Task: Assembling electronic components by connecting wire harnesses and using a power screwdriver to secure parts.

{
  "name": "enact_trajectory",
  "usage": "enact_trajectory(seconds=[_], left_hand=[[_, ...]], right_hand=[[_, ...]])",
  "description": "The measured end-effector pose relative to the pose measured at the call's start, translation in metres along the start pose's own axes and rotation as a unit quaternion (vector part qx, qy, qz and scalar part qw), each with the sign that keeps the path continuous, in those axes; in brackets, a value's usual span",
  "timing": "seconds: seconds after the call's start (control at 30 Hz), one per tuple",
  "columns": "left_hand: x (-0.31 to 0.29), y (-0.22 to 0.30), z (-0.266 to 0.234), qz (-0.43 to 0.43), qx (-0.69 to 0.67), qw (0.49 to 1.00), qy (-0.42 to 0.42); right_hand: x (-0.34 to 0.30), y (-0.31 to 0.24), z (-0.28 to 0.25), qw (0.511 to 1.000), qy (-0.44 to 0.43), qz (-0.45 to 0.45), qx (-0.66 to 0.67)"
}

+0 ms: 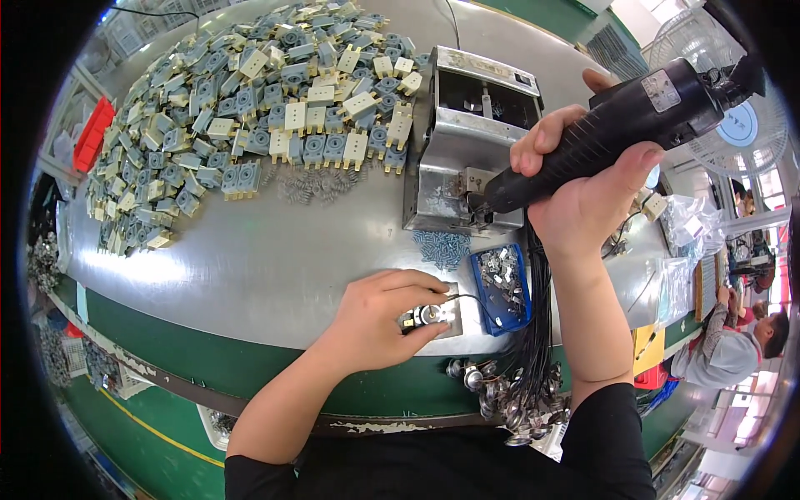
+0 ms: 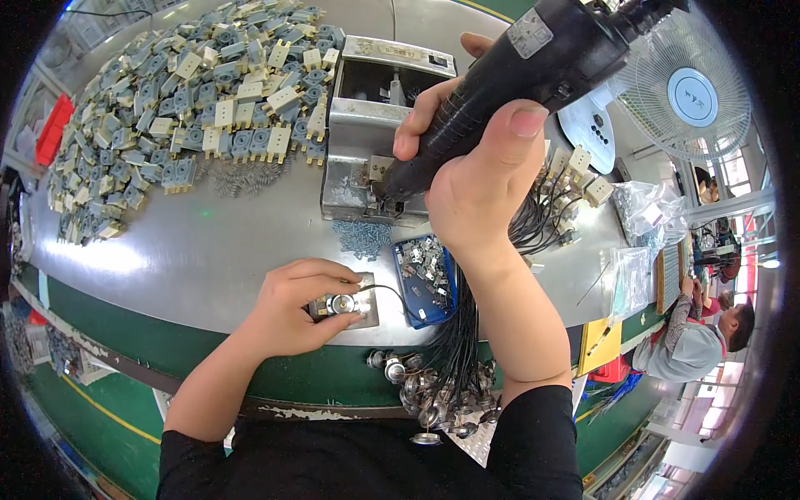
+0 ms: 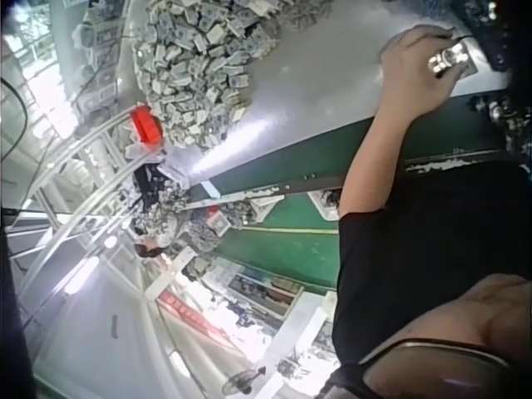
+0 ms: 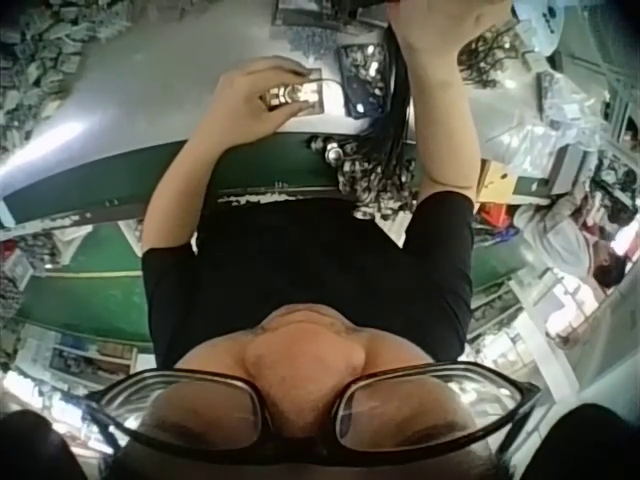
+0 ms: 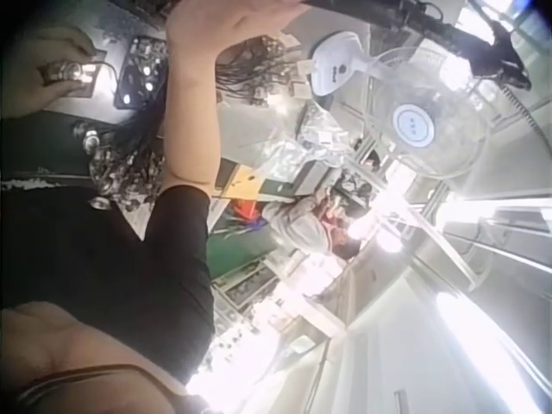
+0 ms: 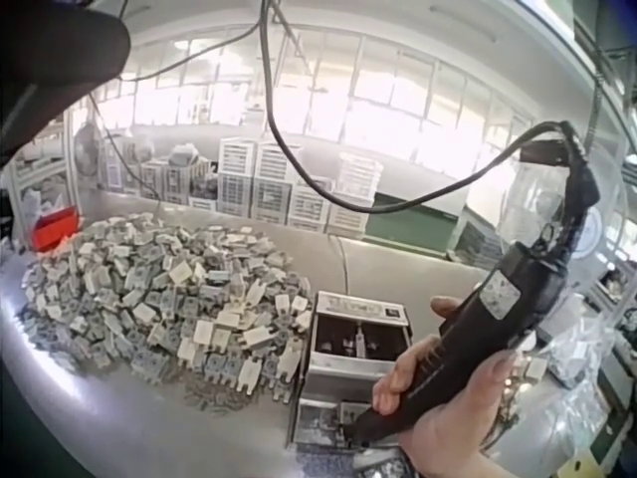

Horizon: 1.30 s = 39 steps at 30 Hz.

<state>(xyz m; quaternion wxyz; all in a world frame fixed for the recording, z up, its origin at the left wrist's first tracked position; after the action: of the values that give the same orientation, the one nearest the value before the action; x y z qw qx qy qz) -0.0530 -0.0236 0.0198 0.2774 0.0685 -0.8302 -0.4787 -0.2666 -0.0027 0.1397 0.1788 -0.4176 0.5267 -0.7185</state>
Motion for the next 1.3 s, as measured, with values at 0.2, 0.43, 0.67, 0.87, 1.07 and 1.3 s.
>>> enact_trajectory(seconds=[0.2,0.43,0.67,0.87,1.07,1.3], left_hand=[[0.000,0.000,0.000,-0.007,-0.005,1.000,0.004],[-0.004,0.000,-0.001,-0.012,-0.016,1.000,0.009],[-0.010,-0.006,0.001,-0.008,-0.013,1.000,0.016],[-0.008,-0.007,-0.001,-0.017,0.004,1.000,0.010],[-0.014,-0.010,-0.001,-0.021,-0.006,1.000,0.017],[-0.015,-0.010,0.000,-0.015,-0.003,1.000,-0.002]], right_hand=[[-0.001,-0.001,0.003,1.000,-0.017,0.002,-0.012],[-0.006,-0.004,0.006,1.000,-0.023,0.017,0.003],[-0.022,-0.001,0.009,0.997,-0.025,0.061,0.039],[-0.050,-0.032,0.034,0.971,-0.174,0.088,0.137],[-0.079,-0.018,0.057,0.958,-0.208,0.093,0.171],[-0.090,-0.008,0.059,0.960,-0.206,0.098,0.160]])
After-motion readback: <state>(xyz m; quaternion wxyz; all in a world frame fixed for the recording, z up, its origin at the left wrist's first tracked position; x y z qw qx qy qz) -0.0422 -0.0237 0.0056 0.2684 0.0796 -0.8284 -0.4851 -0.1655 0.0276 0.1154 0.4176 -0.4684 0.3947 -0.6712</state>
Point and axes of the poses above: each hand's wrist, its own x-axis towards the middle knuckle, its own z-axis out of the palm, y = z × x, the point moved 5 cm from there along x, towards the middle knuckle, and after that the axes turned 6 degrees about z, right-handed, at the moved point
